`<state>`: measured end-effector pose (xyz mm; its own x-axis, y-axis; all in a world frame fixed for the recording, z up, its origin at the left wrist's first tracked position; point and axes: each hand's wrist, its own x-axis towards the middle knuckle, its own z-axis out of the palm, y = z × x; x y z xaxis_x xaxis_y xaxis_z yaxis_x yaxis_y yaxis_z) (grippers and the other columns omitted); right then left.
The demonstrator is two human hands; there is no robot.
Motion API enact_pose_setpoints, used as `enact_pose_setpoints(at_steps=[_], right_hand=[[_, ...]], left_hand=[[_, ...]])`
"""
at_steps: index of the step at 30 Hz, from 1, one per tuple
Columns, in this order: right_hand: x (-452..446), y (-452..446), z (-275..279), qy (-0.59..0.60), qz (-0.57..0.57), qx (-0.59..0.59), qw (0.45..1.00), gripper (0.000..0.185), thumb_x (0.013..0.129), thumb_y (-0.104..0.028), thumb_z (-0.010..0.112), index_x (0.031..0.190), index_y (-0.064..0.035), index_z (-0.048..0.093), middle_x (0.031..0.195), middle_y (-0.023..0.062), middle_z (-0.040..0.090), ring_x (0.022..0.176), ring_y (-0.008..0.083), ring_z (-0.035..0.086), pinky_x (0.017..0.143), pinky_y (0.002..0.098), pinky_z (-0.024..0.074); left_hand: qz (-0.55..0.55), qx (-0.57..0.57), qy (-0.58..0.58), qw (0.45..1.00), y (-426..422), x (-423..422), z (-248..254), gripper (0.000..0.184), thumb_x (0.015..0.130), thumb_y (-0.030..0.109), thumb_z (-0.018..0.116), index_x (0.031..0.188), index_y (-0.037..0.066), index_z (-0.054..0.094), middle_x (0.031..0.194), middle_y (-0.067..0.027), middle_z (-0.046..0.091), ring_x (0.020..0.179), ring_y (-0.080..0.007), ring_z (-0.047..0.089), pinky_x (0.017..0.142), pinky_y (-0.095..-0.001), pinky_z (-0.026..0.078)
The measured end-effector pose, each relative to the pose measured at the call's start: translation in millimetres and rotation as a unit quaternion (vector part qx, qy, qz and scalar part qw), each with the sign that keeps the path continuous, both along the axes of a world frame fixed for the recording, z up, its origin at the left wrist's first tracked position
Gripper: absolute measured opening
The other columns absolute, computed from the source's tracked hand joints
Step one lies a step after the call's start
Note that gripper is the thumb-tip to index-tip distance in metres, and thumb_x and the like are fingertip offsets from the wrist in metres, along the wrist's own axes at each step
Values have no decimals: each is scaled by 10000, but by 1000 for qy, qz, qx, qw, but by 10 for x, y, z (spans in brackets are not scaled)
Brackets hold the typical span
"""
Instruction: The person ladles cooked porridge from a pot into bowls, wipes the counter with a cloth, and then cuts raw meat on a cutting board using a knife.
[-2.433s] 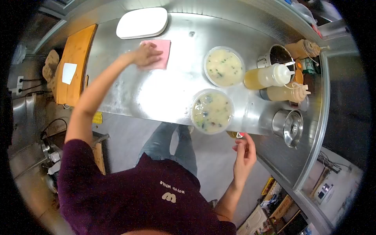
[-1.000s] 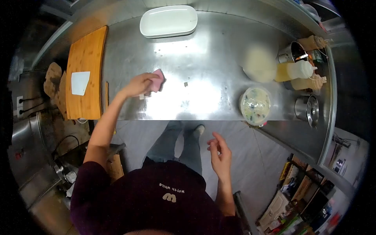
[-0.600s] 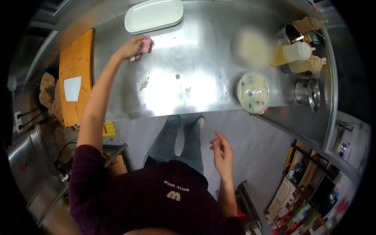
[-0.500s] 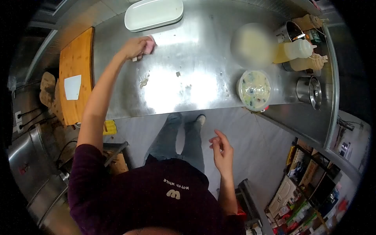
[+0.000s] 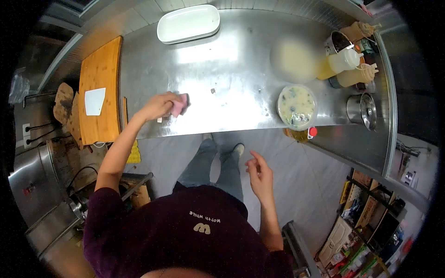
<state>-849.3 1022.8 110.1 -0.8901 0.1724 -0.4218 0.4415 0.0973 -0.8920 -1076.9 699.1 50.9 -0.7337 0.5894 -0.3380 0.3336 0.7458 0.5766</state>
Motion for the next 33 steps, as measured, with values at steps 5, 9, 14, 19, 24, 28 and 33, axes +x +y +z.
enact_pose_setpoints(at_steps=[5,9,14,19,24,28,33], right_hand=[[20,-23,-78,32,0,0,999,292,886,-76,485,1170,-13,513,800,50,573,714,97,545,629,216,450],[-36,-53,-109,19,7,-10,1000,293,883,-74,486,1169,-16,513,797,48,574,700,87,534,622,210,444],[-130,-134,-110,11,49,-14,999,281,884,-62,479,1158,-6,507,833,46,563,713,91,524,642,212,448],[-171,-186,-89,8,72,-14,997,288,877,-68,489,1159,-18,512,803,37,579,680,82,518,631,204,438],[-104,-174,-114,13,60,-25,998,296,868,-60,499,1162,-36,521,777,17,558,673,64,513,602,196,439],[-85,-141,-148,20,73,-36,996,307,862,-60,506,1168,-39,519,784,20,578,672,65,518,598,202,446],[-71,-13,-114,7,59,-48,997,306,871,-62,482,1175,-39,508,808,35,578,670,79,512,616,204,436]], left_hand=[[60,12,-19,998,-124,95,107,369,808,113,403,1146,99,550,1141,-149,512,993,-285,502,864,-341,400],[14,-51,163,985,-60,450,-133,396,825,159,443,1216,139,504,1244,-165,450,1063,-339,448,907,-403,367],[66,-145,293,943,192,910,-244,411,835,157,486,1245,171,473,1291,-151,424,1082,-360,438,921,-409,351],[175,-102,289,936,338,833,-274,335,768,74,511,1083,166,579,1154,-128,518,971,-346,500,783,-405,456],[212,-106,305,923,338,820,-416,296,733,92,542,1012,167,603,1099,-98,523,891,-328,515,730,-369,493],[232,-43,209,949,283,817,-294,288,735,88,582,1019,133,591,975,-110,580,876,-277,565,702,-354,493],[362,293,-251,849,-232,283,151,336,817,103,487,1150,62,471,961,-91,600,817,-161,584,730,-245,481]])
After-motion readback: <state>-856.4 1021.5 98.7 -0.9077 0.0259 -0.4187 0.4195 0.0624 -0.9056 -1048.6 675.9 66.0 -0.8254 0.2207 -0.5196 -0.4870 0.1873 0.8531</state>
